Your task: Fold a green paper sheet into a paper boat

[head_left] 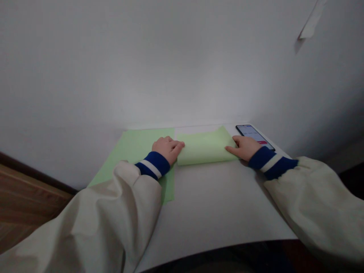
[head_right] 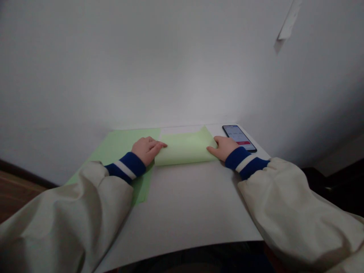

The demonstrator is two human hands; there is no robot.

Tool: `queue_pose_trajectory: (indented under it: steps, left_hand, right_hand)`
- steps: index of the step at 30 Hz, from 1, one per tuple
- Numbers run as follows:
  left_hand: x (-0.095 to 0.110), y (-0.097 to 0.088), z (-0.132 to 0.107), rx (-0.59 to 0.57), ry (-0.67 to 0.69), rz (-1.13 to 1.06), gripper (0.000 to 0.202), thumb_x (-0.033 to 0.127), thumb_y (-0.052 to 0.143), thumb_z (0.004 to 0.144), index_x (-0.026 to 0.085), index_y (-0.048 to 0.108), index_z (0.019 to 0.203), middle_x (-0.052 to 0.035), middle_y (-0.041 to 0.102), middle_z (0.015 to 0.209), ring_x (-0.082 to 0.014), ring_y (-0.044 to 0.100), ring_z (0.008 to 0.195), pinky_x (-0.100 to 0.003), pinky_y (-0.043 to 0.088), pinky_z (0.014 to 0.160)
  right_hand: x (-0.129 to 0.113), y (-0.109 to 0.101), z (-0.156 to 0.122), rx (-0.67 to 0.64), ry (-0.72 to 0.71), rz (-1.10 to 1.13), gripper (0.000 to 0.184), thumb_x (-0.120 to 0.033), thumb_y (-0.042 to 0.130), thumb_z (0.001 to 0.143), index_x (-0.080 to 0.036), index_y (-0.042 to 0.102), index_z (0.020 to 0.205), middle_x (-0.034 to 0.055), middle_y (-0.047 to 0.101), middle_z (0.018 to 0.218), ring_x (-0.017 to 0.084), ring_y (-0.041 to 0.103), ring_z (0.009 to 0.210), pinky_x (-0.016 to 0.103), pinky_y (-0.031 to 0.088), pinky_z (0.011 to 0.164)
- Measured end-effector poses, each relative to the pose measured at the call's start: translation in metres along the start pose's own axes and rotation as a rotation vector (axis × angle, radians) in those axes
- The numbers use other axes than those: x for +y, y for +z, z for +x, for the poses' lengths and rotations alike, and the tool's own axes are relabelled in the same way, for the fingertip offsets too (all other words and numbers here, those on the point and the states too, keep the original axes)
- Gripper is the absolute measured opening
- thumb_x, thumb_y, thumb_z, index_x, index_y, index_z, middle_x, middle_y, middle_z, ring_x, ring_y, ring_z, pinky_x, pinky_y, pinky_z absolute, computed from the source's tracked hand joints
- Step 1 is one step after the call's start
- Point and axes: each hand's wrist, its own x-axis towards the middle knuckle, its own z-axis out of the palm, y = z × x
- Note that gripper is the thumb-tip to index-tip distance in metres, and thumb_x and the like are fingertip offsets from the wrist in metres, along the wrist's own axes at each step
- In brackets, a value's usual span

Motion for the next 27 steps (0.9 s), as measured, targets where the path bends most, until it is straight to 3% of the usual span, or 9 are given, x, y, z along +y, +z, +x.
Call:
queue_pose_trajectory:
  steps: [3, 5, 8, 17, 21, 27]
  left_hand:
    - [-0.002, 0.006, 0.000, 0.015, 0.018, -0.038, 0.049, 0.041, 0.021, 0.092, 0.029, 0.068, 0.104, -0.0055, 0.061, 0.112, -0.0227, 0.052, 0.106, -0.041, 0.035, 0.095]
    - [-0.003, 0.010, 0.000, -0.052, 0.026, -0.032, 0.047, 0.039, 0.020, 0.093, 0.032, 0.062, 0.113, -0.0030, 0.054, 0.128, -0.0246, 0.042, 0.122, -0.049, 0.025, 0.103]
    - [-0.003, 0.010, 0.000, -0.182, 0.035, 0.005, 0.043, 0.046, 0.030, 0.090, 0.033, 0.050, 0.127, -0.0023, 0.044, 0.138, -0.0293, 0.029, 0.131, -0.059, 0.016, 0.104]
    - [-0.004, 0.011, 0.001, -0.223, 0.036, -0.021, 0.061, 0.055, 0.042, 0.079, 0.025, 0.044, 0.132, -0.0060, 0.038, 0.142, -0.0346, 0.024, 0.133, -0.063, 0.014, 0.103]
    - [-0.003, 0.011, -0.001, -0.241, 0.076, 0.035, 0.067, 0.056, 0.044, 0.077, 0.021, 0.041, 0.134, -0.0069, 0.037, 0.143, -0.0357, 0.022, 0.134, -0.062, 0.014, 0.104]
    - [-0.007, 0.017, -0.001, -0.166, 0.095, -0.020, 0.062, 0.051, 0.041, 0.080, 0.014, 0.046, 0.130, -0.0132, 0.046, 0.135, -0.0322, 0.028, 0.131, -0.055, 0.022, 0.105]
  right_hand:
    - [0.001, 0.001, 0.001, -0.006, 0.006, -0.007, 0.029, -0.045, 0.044, 0.080, -0.017, 0.055, 0.077, 0.0059, 0.060, 0.068, 0.017, 0.053, 0.061, 0.026, 0.034, 0.055]
    - [0.002, 0.002, 0.002, -0.029, -0.012, 0.019, 0.027, -0.042, 0.044, 0.080, -0.017, 0.055, 0.076, 0.0061, 0.061, 0.070, 0.017, 0.053, 0.062, 0.027, 0.035, 0.056]
    - [0.004, 0.004, 0.001, -0.106, -0.089, 0.116, 0.024, -0.036, 0.044, 0.079, -0.017, 0.057, 0.077, 0.0056, 0.062, 0.072, 0.016, 0.054, 0.064, 0.026, 0.037, 0.059]
    - [0.009, -0.001, -0.005, -0.208, -0.169, 0.243, 0.025, -0.041, 0.053, 0.072, -0.018, 0.063, 0.075, 0.0045, 0.063, 0.065, 0.019, 0.055, 0.062, 0.027, 0.039, 0.053]
    - [0.009, -0.001, -0.004, -0.205, -0.163, 0.242, 0.025, -0.040, 0.051, 0.075, -0.018, 0.063, 0.078, 0.0059, 0.066, 0.073, 0.019, 0.058, 0.067, 0.026, 0.042, 0.057]
    - [0.004, -0.006, -0.004, -0.213, -0.010, 0.127, 0.033, -0.044, 0.041, 0.082, -0.017, 0.061, 0.078, 0.0061, 0.065, 0.068, 0.016, 0.058, 0.058, 0.026, 0.040, 0.054]
